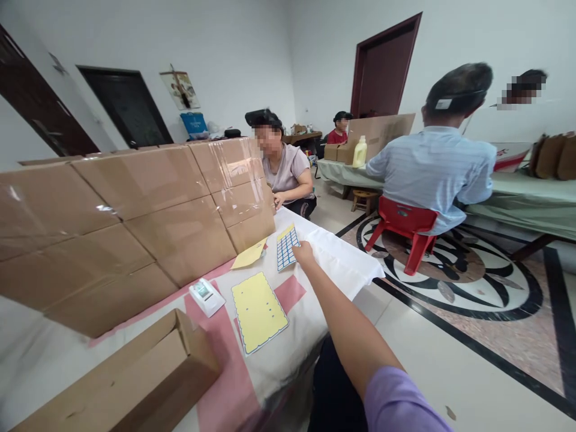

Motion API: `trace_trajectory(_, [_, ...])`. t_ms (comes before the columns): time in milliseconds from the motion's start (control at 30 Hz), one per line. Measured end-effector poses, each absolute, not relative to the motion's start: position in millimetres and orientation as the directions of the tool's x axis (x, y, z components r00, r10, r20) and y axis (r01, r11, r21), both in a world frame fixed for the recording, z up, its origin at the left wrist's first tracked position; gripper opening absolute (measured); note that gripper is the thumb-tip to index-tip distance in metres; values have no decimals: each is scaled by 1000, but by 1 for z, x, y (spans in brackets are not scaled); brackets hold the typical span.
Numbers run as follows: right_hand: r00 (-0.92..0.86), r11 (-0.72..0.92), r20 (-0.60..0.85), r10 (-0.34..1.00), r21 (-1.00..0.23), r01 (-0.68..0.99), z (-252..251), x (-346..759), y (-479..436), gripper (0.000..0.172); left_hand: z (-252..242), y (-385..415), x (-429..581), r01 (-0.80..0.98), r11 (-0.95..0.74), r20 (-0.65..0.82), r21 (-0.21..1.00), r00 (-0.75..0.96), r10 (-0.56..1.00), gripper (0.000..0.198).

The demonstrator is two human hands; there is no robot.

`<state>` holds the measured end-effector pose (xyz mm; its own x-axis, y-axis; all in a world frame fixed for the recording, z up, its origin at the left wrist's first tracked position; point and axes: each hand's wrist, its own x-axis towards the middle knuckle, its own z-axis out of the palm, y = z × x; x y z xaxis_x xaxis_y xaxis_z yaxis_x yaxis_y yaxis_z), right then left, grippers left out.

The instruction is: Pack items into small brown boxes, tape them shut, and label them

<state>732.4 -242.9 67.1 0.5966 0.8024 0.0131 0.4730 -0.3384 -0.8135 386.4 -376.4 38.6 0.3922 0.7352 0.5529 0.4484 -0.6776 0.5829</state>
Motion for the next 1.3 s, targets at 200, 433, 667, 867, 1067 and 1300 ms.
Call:
trace_trajectory(200, [443, 57, 144, 885, -977, 205, 94, 715, -288, 38, 67, -351, 499, 132, -351, 344, 927, 73, 936, 47])
trace_trajectory(433, [141, 46, 46, 989, -999, 7, 101, 716, -331, 37, 99, -236, 550, 77, -301, 286, 951, 164, 944, 46])
trace_trajectory(667, [260, 51, -3, 966, -978, -202, 87, 733, -314, 39, 72, -237, 538, 215, -478, 412, 852, 287, 864, 32])
trace_trajectory(867, [325, 30, -76, 943, -951, -309, 92, 726, -298, 40, 60, -236, 536, 350, -647, 561, 677, 323, 762, 34])
trace_trajectory(1067, [311, 85, 48, 949, -991, -107, 112, 709, -301, 30, 66, -264, 541, 480, -677, 696, 558, 174, 697, 14])
trace_trajectory(1300, [160, 56, 36, 986, -991, -123, 115, 689, -304, 11, 69, -269, 548, 509, -693, 705, 511, 214, 676, 17])
